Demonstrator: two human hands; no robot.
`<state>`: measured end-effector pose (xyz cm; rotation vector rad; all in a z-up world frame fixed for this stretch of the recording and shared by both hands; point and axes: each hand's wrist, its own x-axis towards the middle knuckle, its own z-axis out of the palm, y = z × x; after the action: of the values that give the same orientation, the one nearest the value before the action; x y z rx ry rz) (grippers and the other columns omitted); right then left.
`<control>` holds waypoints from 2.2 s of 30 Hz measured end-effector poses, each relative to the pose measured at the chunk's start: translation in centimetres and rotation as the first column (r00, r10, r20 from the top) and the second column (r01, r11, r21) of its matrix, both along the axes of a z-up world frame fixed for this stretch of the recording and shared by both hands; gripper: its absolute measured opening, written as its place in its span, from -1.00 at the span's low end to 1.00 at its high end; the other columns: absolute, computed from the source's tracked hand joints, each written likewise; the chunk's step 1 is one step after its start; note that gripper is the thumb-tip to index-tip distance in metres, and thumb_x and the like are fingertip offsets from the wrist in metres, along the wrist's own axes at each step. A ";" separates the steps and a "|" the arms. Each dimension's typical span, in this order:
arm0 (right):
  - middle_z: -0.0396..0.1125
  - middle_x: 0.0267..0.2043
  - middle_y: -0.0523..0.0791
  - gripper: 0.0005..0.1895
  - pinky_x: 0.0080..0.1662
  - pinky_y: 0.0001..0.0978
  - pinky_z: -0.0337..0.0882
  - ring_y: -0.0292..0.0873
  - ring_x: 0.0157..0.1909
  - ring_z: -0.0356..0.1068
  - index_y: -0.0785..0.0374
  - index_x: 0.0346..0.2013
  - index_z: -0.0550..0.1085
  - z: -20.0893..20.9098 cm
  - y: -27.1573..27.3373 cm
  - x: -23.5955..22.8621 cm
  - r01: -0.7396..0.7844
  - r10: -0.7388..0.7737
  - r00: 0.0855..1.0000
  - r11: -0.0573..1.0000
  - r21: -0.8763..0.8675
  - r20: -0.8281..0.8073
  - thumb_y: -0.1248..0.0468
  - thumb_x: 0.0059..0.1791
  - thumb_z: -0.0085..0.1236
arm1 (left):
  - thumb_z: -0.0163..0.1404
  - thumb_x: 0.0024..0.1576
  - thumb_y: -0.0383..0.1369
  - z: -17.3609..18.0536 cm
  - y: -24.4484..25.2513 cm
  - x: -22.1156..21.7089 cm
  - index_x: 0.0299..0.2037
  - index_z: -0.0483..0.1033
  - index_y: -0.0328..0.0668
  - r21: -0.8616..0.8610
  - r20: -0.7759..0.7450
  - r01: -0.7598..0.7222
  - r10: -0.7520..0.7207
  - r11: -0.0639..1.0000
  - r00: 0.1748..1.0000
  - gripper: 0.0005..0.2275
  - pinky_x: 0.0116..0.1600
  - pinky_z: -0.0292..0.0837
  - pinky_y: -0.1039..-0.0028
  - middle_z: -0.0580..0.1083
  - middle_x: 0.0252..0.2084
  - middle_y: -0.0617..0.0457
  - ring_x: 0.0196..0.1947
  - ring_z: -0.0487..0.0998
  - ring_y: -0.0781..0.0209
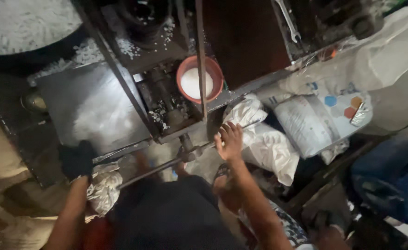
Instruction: The person operates a manual machine by repeatedly pulling a long metal lever to activate a press. They then use their hands to remove small white pellets from the machine's output area and place them into a nearby container.
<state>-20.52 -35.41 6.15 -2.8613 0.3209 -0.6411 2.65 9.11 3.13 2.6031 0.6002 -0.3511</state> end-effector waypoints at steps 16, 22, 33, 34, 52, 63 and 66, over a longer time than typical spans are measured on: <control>0.45 -0.12 -0.06 -0.53 -0.08 -0.12 0.50 -0.07 -0.16 0.47 0.20 -0.04 0.52 -16.4 15.0 1.2 0.346 -0.140 0.790 -0.701 0.623 -0.597 -0.07 0.04 -0.11 | -0.04 0.16 -0.41 -4.4 -2.6 -6.0 -0.01 0.54 -0.27 -0.849 0.172 0.393 -0.520 0.352 0.837 -0.76 0.17 0.48 0.25 0.57 0.00 -0.19 0.04 0.57 -0.07; 0.43 -0.24 -0.03 -0.12 -0.23 -0.21 0.44 -0.04 -0.28 0.40 0.13 0.12 0.35 -7.2 -6.9 -3.8 -0.098 -0.854 0.478 -0.284 0.954 -0.205 -0.51 -0.09 -0.31 | -0.06 0.21 -0.23 -7.3 -5.6 -7.6 0.09 0.58 -0.05 -0.560 -0.033 0.823 -0.991 -0.091 -0.132 -0.70 0.10 0.42 0.17 0.55 0.02 -0.18 0.03 0.53 -0.08; 0.41 -0.55 0.18 -0.25 -0.24 0.11 0.38 0.22 -0.48 0.40 0.43 -0.65 0.49 -8.7 -16.9 3.8 0.919 -0.945 0.264 0.185 0.347 -0.195 -0.29 -0.11 0.30 | -0.05 0.11 -0.28 -6.0 -5.3 -7.6 0.10 0.53 -0.15 -0.528 -0.187 0.834 -0.980 0.160 0.070 -0.64 0.15 0.43 0.25 0.57 0.03 -0.15 0.07 0.56 -0.03; 0.42 -0.52 0.21 -0.25 -0.23 0.13 0.38 0.24 -0.47 0.41 0.45 -0.60 0.50 -9.1 -16.5 3.2 0.915 -0.932 0.290 0.204 0.348 -0.219 -0.29 -0.10 0.27 | -0.05 0.10 -0.28 -5.8 -4.6 -8.2 0.10 0.53 -0.16 -0.528 -0.199 0.829 -0.976 0.186 0.092 -0.63 0.15 0.43 0.25 0.57 0.04 -0.15 0.07 0.56 -0.03; -0.01 0.49 0.36 -0.34 0.45 -0.05 -0.01 0.27 0.50 0.01 0.63 0.40 0.14 5.2 -24.9 4.7 0.302 -0.361 0.858 0.930 0.211 0.366 0.04 0.27 -0.22 | 0.03 0.27 -0.28 6.7 -21.2 -3.6 0.01 0.56 -0.37 -0.899 0.052 0.069 -0.051 0.432 0.997 -0.73 -0.31 0.36 0.41 0.44 -0.47 0.07 -0.50 0.39 0.34; 0.51 -0.29 -0.03 -0.69 -0.20 -0.11 0.46 -0.02 -0.28 0.52 0.36 -0.14 0.61 33.9 -40.3 20.7 0.034 -0.053 0.907 0.998 0.054 0.417 0.11 0.16 0.20 | 0.02 0.30 -0.25 6.1 -22.8 -4.0 -0.24 0.62 -0.32 -0.640 0.447 0.302 0.023 0.706 0.894 -0.74 -0.43 0.22 0.47 0.39 -0.55 0.20 -0.54 0.38 0.43; 0.47 -0.40 0.03 -0.70 -0.29 -0.09 0.43 0.11 -0.35 0.49 0.30 -0.37 0.60 32.8 -40.1 22.5 0.177 -0.051 0.886 0.955 -0.236 0.461 0.11 0.08 0.29 | 0.06 0.25 -0.23 5.4 -22.9 -4.1 -0.30 0.60 -0.32 -0.855 0.144 0.046 0.152 0.516 0.978 -0.74 -0.54 0.12 0.43 0.35 -0.61 0.18 -0.63 0.30 0.39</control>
<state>2.03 -75.55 38.91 -2.8309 0.3505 -1.4445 -1.44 -13.77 8.50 1.5984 0.2969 -0.2577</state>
